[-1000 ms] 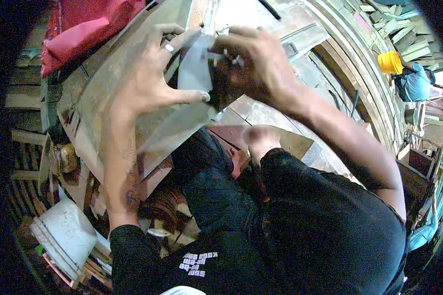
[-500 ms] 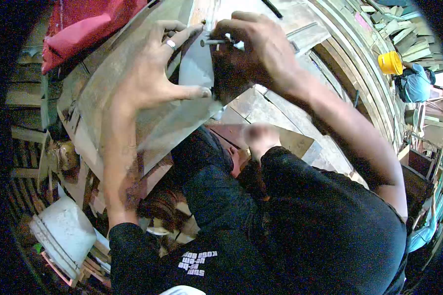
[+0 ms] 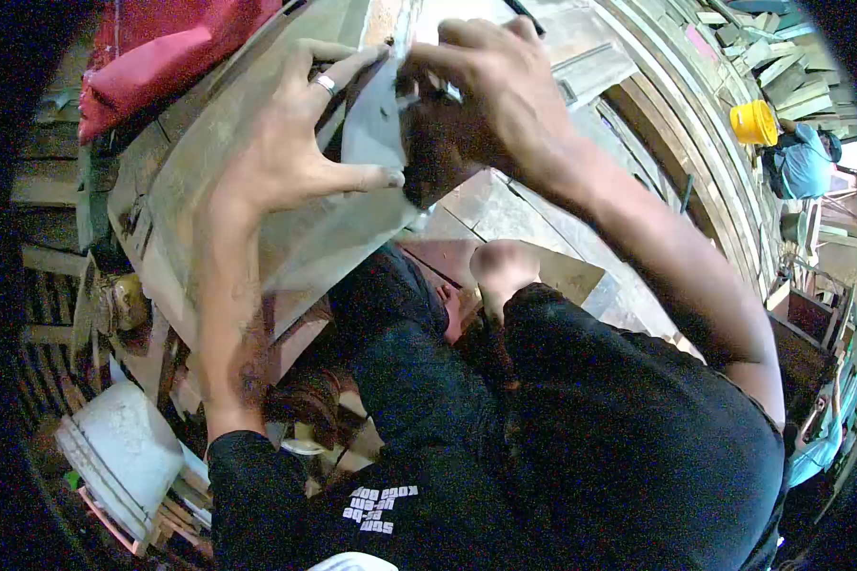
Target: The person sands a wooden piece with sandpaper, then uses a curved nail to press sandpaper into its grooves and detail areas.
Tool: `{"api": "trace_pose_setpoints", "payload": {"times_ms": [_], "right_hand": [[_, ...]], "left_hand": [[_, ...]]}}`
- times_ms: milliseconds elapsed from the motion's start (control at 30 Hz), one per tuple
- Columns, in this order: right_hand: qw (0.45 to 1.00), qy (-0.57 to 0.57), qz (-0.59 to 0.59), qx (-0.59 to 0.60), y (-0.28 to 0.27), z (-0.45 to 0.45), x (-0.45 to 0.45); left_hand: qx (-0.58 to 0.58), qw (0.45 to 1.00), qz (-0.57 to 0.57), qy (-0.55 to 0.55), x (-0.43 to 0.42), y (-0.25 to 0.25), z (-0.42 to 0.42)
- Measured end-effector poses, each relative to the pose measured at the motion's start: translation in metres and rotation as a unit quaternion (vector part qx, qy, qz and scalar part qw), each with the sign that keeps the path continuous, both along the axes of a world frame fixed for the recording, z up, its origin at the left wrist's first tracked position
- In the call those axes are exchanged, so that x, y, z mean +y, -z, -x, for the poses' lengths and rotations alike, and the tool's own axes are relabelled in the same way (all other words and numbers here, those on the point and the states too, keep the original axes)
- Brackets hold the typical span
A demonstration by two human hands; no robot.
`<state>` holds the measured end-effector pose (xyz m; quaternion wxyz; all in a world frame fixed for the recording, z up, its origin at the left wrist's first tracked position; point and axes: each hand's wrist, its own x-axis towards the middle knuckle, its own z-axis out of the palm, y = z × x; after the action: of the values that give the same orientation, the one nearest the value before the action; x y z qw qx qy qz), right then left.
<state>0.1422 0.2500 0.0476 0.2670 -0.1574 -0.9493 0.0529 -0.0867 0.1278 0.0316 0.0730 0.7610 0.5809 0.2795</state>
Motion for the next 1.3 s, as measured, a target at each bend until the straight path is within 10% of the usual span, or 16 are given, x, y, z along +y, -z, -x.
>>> {"api": "trace_pose_setpoints", "payload": {"times_ms": [1300], "right_hand": [[0.98, 0.026, 0.197, 0.035, 0.01, -0.008, -0.014]], "left_hand": [[0.004, 1.0, 0.022, 0.004, 0.0, -0.003, 0.01]]}}
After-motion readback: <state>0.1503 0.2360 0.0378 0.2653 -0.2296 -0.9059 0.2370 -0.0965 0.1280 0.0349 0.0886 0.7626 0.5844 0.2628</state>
